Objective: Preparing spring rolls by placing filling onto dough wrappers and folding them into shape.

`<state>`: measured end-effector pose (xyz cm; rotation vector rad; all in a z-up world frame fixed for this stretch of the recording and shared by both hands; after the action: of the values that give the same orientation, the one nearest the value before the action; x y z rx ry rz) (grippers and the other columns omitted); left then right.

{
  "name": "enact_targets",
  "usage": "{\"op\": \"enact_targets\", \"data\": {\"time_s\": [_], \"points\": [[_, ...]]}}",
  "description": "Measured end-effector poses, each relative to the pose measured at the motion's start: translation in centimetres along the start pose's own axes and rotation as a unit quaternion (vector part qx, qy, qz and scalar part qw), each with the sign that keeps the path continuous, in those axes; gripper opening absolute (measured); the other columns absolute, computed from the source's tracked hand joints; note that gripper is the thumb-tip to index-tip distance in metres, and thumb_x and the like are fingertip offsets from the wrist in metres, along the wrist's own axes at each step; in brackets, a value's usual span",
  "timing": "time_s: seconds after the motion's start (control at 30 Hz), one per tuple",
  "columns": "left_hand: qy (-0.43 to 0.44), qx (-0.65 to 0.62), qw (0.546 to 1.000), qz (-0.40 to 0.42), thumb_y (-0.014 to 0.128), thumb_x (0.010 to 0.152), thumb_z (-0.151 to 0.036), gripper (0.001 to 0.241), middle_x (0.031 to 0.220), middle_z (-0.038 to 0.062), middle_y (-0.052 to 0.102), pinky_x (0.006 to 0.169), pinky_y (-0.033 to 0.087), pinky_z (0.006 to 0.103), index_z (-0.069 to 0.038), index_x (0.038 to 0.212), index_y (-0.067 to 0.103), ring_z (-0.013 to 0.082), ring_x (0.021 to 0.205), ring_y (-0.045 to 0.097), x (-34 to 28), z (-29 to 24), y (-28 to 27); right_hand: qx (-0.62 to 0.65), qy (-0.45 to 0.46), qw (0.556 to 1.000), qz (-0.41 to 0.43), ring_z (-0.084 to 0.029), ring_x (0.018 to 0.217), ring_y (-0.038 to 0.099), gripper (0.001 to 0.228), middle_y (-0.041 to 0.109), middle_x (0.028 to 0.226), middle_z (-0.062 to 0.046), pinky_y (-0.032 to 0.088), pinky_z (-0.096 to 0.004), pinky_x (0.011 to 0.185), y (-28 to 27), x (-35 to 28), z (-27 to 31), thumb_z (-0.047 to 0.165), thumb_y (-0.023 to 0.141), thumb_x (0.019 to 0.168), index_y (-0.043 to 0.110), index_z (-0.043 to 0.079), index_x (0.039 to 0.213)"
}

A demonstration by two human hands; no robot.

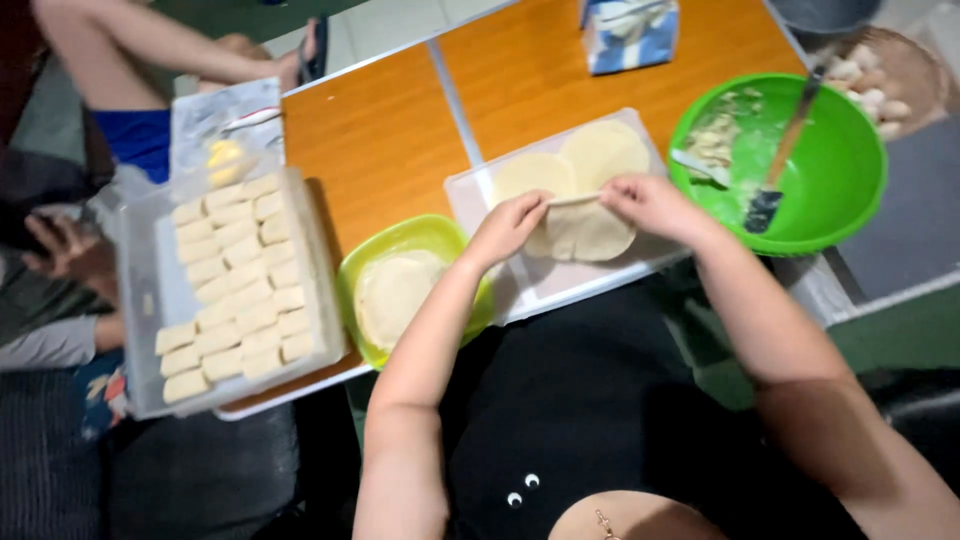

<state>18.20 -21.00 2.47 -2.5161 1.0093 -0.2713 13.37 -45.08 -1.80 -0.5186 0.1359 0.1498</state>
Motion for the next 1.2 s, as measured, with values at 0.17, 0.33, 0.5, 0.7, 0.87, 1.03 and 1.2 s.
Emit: {"op": "enact_targets", "data": {"time_s": [0.17, 0.33, 0.5, 0.7, 0.87, 1.03, 1.2], "points": [[0.072, 0.003, 0.997, -0.015, 0.054, 0.104, -0.02, 0.027, 0.112, 0.012, 0.075, 0.093, 0.054, 0.0364, -0.007, 0.122, 0.069, 0.0254, 0.105, 0.071, 6.5, -1.0, 2.7, -0.237, -0.048, 0.963, -0.12, -0.03, 0.078, 0.069, 0.023, 0.074, 0.088, -0.013, 0.053, -0.044, 0.07, -6.4, -3.3, 8.1, 0.028, 0.062, 0.102, 0.075, 0.011, 0.111], [0.153, -0.021, 0.987, -0.047, 0.056, 0.103, -0.014, 0.022, 0.123, 0.013, 0.074, 0.106, 0.052, 0.0374, -0.009, 0.118, 0.072, 0.0281, 0.12, 0.068, 8.3, 2.1, 6.4, -0.403, -0.051, 0.896, -0.18, -0.037, 0.084, 0.071, 0.02, 0.075, 0.092, -0.016, 0.056, -0.048, 0.072, -4.6, -5.5, 6.4, 0.027, 0.065, 0.097, 0.077, 0.014, 0.107], [0.086, 0.136, 0.987, 0.009, 0.059, 0.095, -0.011, 0.027, 0.132, 0.013, 0.068, 0.104, 0.049, 0.0403, -0.017, 0.115, 0.076, 0.0333, 0.122, 0.063, 5.9, 5.7, 10.0, -0.573, -0.12, 0.799, -0.135, -0.022, 0.074, 0.07, 0.017, 0.068, 0.08, -0.004, 0.056, -0.038, 0.059, 4.3, -7.1, -0.9, 0.013, 0.061, 0.081, 0.071, 0.009, 0.094], [0.044, 0.156, 0.985, 0.055, 0.059, 0.095, -0.01, 0.03, 0.132, 0.009, 0.069, 0.102, 0.051, 0.0394, -0.017, 0.121, 0.072, 0.0327, 0.122, 0.064, 4.5, 7.7, 11.5, -0.421, -0.165, 0.874, -0.179, -0.028, 0.093, 0.071, 0.011, 0.074, 0.103, -0.009, 0.057, -0.039, 0.078, 5.3, -9.4, -1.5, 0.014, 0.063, 0.084, 0.069, 0.007, 0.09], [0.154, 0.106, 0.981, 0.058, 0.058, 0.088, 0.0, 0.036, 0.136, 0.013, 0.067, 0.107, 0.051, 0.0402, -0.015, 0.117, 0.074, 0.0325, 0.126, 0.063, 4.7, 10.1, 13.0, -0.288, -0.079, 0.945, -0.13, -0.036, 0.096, 0.07, 0.029, 0.074, 0.106, -0.014, 0.055, -0.045, 0.082, 4.0, -9.1, -0.7, 0.026, 0.071, 0.084, 0.074, 0.004, 0.104], [-0.04, -0.145, 0.988, -0.045, 0.054, 0.085, 0.004, 0.044, 0.119, 0.012, 0.072, 0.088, 0.052, 0.0325, -0.009, 0.124, 0.07, 0.0225, 0.096, 0.061, 6.8, 14.6, 16.0, -0.237, -0.047, 0.917, -0.317, -0.043, 0.119, 0.064, 0.041, 0.068, 0.128, -0.025, 0.05, -0.048, 0.104, 3.0, -6.6, -8.6, 0.02, 0.067, 0.093, 0.066, -0.001, 0.129], [-0.236, -0.344, 0.873, -0.253, 0.08, 0.081, -0.01, 0.034, 0.097, 0.013, 0.069, 0.073, 0.055, 0.0301, -0.005, 0.106, 0.058, 0.0155, 0.082, 0.066, 9.0, 22.9, 18.8, -0.218, 0.117, 0.898, -0.364, -0.049, 0.11, 0.06, 0.062, 0.065, 0.12, -0.03, 0.046, -0.056, 0.096, 2.9, -3.0, -15.0, 0.023, 0.071, 0.091, 0.053, -0.004, 0.144]]}}
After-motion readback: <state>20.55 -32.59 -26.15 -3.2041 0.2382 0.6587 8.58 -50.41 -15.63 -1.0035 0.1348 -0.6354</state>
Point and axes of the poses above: each hand's wrist, its own x-axis towards the middle knuckle, its own y-axis out of the palm, z = x × y, the point moved 6 cm from there along x, towards the middle knuckle
